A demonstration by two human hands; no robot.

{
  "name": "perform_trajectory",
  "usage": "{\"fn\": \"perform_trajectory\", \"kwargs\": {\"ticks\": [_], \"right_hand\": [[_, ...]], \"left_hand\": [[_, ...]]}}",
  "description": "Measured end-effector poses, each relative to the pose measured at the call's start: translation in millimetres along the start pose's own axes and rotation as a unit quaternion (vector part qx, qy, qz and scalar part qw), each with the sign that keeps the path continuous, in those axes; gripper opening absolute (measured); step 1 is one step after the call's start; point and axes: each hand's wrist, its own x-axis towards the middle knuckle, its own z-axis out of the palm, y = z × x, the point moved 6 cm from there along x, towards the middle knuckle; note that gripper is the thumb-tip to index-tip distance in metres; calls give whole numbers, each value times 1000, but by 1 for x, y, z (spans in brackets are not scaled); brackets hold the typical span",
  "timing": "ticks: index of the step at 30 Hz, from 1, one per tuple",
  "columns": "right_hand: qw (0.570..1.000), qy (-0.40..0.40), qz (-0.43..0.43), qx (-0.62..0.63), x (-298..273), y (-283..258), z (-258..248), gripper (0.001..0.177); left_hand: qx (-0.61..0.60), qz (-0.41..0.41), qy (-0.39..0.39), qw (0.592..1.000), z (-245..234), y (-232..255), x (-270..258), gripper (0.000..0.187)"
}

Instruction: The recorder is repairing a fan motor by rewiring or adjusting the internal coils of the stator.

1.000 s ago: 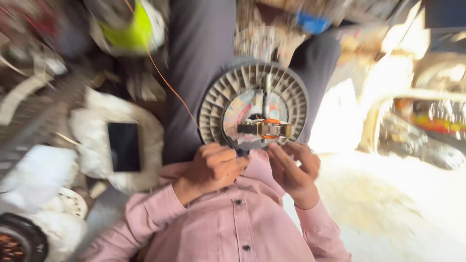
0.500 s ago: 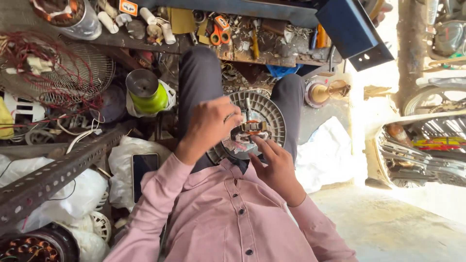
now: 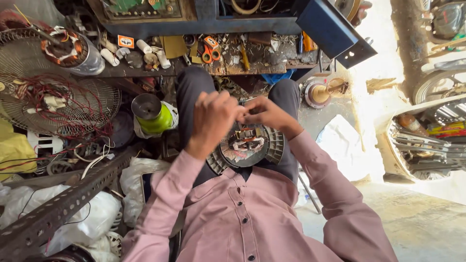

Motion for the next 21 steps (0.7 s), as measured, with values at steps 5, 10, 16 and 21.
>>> {"fn": "perform_trajectory", "kwargs": {"ticks": [5,10,16,21], "right_hand": [[994,-41,-84,-60,-19,-20,-6,11],[976,-63,-118,-173,-27,-51,9,11],[936,33,-184,-299,-55,-74,34,23],[754,300,-272,-517,-121,-68,88,30]], "left_hand": [[-110,20,-53,992,-3,55,-42,13],[-194,-43,-170,965,2,71,-79,44],[-154,-51,-194,967,-3,57,-102,44],[-176,-12,-184,967,-15,55,-97,27]]}}
